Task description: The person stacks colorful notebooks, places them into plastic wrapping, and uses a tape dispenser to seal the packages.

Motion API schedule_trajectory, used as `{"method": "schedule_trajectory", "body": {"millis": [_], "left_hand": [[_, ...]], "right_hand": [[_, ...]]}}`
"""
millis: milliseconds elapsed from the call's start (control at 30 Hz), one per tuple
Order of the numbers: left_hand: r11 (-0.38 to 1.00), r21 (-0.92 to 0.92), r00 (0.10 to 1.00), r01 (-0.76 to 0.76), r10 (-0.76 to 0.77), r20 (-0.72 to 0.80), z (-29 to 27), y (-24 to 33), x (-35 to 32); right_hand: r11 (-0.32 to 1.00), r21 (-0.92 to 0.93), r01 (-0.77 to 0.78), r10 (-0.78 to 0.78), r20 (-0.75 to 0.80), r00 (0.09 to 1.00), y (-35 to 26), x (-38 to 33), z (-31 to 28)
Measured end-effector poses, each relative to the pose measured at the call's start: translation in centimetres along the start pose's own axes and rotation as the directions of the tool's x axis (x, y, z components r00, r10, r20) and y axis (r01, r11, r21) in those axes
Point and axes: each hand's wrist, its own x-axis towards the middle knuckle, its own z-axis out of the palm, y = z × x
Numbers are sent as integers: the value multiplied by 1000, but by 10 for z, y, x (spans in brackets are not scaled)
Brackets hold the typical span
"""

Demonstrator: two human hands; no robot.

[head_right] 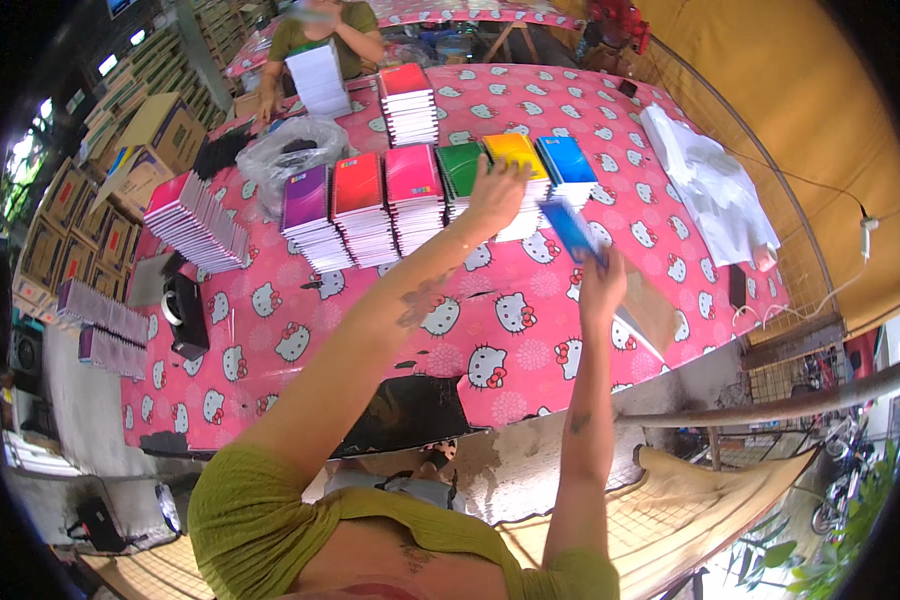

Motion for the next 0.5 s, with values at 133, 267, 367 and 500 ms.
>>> {"method": "schedule_trajectory", "body": {"millis": [133, 267, 367, 500], "left_hand": [[939, -180, 916, -294, 330, 228, -35, 23, 13], [826, -335, 891, -453, 426, -155, -117, 8, -99], [856, -442, 950, -269, 312, 26, -124, -26, -261], [858, -507, 859, -83, 319, 401, -111, -25, -328]], "right_hand": [[905, 414, -96, -28, 284, 958, 36, -129, -3], [972, 208, 105, -217, 646, 732, 38, -178, 34], [992, 44, 119, -112, 745, 658, 36, -147, 48], [952, -61, 298, -251, 400, 882, -3, -78, 93]]}}
